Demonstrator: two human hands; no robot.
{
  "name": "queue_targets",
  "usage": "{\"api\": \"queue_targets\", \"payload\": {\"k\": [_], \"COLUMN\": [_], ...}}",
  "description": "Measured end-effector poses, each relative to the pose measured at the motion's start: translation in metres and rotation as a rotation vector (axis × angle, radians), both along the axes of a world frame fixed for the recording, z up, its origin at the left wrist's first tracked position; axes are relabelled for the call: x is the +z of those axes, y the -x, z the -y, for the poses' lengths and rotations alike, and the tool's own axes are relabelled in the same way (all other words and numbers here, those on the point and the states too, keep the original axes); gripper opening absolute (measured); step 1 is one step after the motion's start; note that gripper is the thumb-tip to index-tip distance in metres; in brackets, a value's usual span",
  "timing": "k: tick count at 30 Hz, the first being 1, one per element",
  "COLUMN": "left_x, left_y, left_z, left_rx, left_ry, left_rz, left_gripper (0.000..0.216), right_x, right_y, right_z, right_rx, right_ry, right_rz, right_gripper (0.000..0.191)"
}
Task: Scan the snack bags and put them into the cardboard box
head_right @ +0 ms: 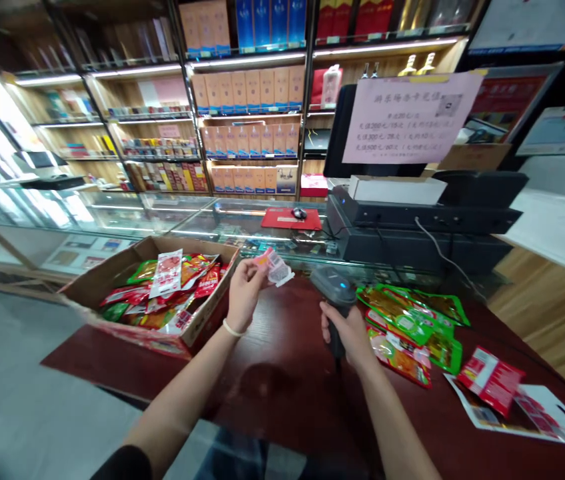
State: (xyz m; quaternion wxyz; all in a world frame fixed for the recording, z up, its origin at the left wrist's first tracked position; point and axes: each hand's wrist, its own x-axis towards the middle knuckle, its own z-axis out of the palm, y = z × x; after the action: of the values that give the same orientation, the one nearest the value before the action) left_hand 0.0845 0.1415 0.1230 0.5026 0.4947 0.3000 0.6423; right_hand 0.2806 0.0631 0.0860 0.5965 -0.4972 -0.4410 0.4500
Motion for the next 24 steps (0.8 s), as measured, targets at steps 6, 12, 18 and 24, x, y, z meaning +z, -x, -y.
{"api": "queue_targets", "payload": {"k": [6, 12, 18, 24], "left_x": [0.068, 0.048, 0.04, 0.046], "left_y": [0.11, 0.19, 0.169, 0.093], "left_z": [0.005, -0.02, -0.011, 0.002], "left_rx": [0.523, 0.56, 0.44, 0.292], "left_ry": [-0.381, -0.34, -0.287, -0.398], "left_rz": [-0.602, -1.044, -0.98, -1.027], "left_gripper": [0.013, 0.02, 0.028, 0.029], "right_x": [0.014, 0.013, 0.017, 0.009], "right_y": [0.013, 0.03, 0.031, -0.002], "right_z": [0.01, 0.013, 0.024, 0.049], "right_rx": [0.062, 0.06, -0.015, -0.163], "right_ry": [-0.011, -0.006, 0.009, 0.084], "right_rz": [0.044, 0.005, -0.006, 0.081], "right_gripper": [0.035, 0.037, 0.034, 0.037]}}
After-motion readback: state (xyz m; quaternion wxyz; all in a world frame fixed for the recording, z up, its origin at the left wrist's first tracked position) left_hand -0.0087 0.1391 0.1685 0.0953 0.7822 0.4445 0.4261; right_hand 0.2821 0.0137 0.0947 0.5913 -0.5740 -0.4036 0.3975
